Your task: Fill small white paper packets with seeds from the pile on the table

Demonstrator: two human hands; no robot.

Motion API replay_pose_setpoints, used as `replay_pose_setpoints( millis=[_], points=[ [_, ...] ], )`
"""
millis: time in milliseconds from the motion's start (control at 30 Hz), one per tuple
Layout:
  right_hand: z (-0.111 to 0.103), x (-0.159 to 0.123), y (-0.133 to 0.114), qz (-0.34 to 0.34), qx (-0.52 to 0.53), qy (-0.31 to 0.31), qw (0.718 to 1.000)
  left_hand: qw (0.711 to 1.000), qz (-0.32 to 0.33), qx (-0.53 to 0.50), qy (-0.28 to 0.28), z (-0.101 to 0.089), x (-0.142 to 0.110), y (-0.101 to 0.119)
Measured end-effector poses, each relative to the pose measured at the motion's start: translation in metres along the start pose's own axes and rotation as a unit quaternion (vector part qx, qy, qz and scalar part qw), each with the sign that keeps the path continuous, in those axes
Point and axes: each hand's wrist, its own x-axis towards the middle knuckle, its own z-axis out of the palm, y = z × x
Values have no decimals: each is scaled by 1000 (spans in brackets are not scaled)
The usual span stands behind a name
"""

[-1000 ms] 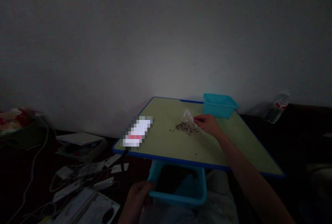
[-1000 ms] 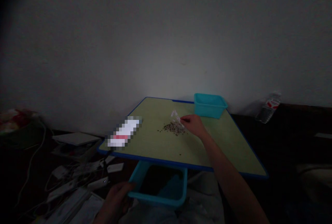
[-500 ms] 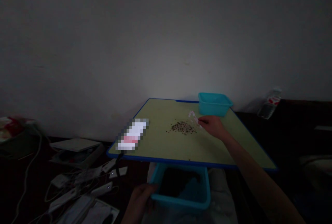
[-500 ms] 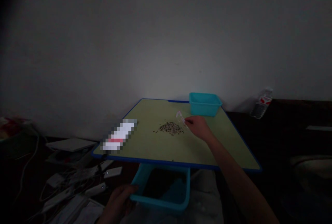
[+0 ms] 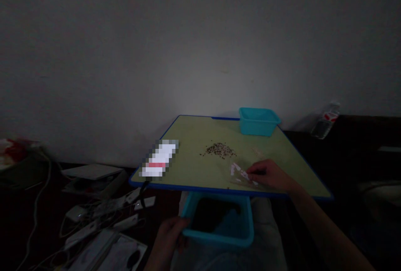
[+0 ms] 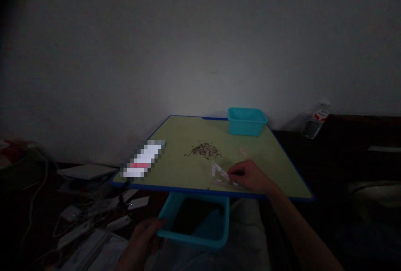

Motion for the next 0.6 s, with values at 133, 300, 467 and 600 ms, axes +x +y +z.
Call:
replay_pose_setpoints(
  millis=[133, 300, 467, 600],
  points=[
    [8, -2, -8, 0, 13, -29, 999, 1000, -17, -7, 15, 2, -2, 2],
    [-4, 22, -6, -12, 14, 8, 1000, 999, -21, -7, 30, 1, -2, 4],
    [-15, 76, -5, -21, -73, 108, 991, 999, -21, -6, 43, -1, -4, 8],
    [-4, 123, -19, -47, -208, 125, 969, 998, -30, -24, 56, -10, 0, 7]
  ],
)
